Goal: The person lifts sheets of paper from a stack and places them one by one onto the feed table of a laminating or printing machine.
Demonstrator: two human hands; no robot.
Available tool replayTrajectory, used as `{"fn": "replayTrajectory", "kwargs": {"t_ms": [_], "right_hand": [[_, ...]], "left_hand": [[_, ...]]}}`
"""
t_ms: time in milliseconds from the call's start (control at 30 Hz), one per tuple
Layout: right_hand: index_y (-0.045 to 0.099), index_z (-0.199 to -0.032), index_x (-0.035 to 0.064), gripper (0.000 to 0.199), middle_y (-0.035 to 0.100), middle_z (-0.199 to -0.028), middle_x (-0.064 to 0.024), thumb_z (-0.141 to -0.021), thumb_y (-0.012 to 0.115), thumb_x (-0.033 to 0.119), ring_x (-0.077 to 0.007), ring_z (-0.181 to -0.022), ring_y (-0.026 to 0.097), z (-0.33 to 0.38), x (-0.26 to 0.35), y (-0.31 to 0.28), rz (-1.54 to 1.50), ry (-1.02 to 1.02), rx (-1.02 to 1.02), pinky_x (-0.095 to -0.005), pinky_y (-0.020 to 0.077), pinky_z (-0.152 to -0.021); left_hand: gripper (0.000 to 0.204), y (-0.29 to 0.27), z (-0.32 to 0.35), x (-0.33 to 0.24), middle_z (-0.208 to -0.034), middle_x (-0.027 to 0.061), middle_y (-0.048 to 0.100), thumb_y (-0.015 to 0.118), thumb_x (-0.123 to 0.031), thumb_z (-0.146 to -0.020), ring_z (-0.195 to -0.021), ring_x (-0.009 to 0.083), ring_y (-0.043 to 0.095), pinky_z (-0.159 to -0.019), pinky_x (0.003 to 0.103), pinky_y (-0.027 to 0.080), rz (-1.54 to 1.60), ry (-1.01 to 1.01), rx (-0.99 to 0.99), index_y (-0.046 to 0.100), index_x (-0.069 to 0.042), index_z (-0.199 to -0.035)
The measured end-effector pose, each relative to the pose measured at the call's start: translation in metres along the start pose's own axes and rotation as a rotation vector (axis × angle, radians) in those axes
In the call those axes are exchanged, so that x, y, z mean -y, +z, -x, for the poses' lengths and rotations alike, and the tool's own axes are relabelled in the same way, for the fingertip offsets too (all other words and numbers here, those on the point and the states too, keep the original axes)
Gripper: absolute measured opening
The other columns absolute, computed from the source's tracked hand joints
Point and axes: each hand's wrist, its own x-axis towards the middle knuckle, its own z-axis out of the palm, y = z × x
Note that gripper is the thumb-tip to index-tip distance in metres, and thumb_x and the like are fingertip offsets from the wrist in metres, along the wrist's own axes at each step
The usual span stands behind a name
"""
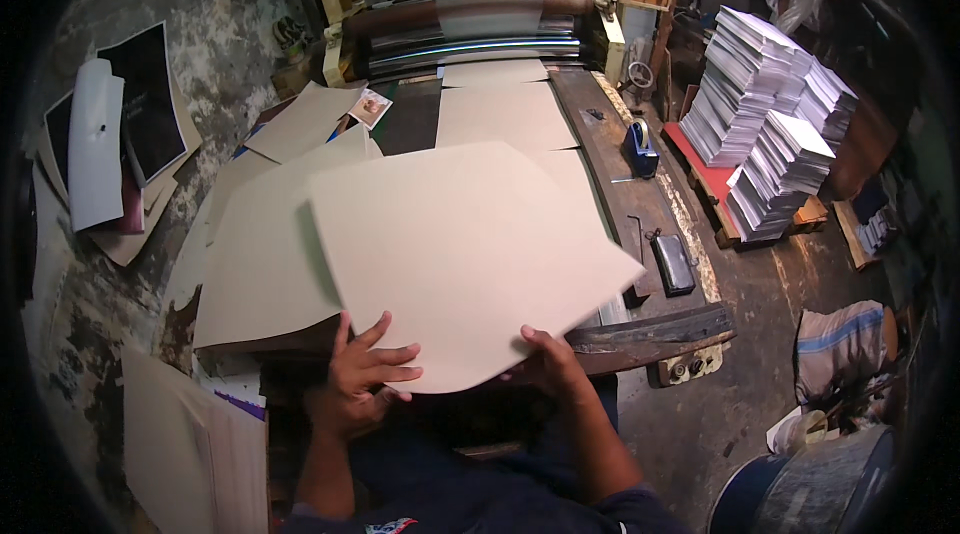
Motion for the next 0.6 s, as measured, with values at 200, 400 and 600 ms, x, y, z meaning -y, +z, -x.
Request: {"fn": "replayTrajectory", "kwargs": {"t_ms": [200, 400, 600], "right_hand": [[0.057, -0.096, -0.0003, 0.030, 0.058, -0.076, -0.0104, -0.092, 0.060, 0.029, -0.0184, -0.063, 0.053, 0.007, -0.064, -0.051, -0.009, 0.165, -0.177, -0.0363, 0.0508, -0.060], [0.054, -0.105, 0.0013, 0.033, 0.058, -0.084, -0.0113, -0.095, 0.057, 0.033, -0.0181, -0.070, 0.054, 0.045, -0.118, -0.067, 0.032, 0.316, -0.216, -0.0390, 0.0529, -0.068], [0.055, -0.104, -0.0007, 0.037, 0.057, -0.085, -0.0109, -0.097, 0.054, 0.035, -0.0181, -0.075, 0.056, 0.080, -0.132, -0.054, 0.031, 0.389, -0.350, -0.0381, 0.0535, -0.069]], "left_hand": [[0.061, -0.011, -0.006, 0.046, -0.127, 0.0129, 0.061, 0.069, -0.052, -0.080, -0.125, 0.0343, 0.053, -0.106, 0.050, 0.036, -0.426, -0.100, -0.300, 0.062, -0.005, -0.118], [0.040, -0.005, -0.005, 0.070, -0.102, 0.0138, 0.067, 0.080, -0.028, -0.076, -0.098, 0.0315, 0.062, -0.086, 0.040, 0.046, -0.386, -0.276, -0.478, 0.064, -0.001, -0.100], [0.028, 0.005, -0.012, 0.071, -0.094, 0.0138, 0.065, 0.076, -0.021, -0.082, -0.091, 0.0312, 0.060, -0.083, 0.039, 0.046, -0.368, -0.301, -0.517, 0.063, 0.002, -0.092]]}}
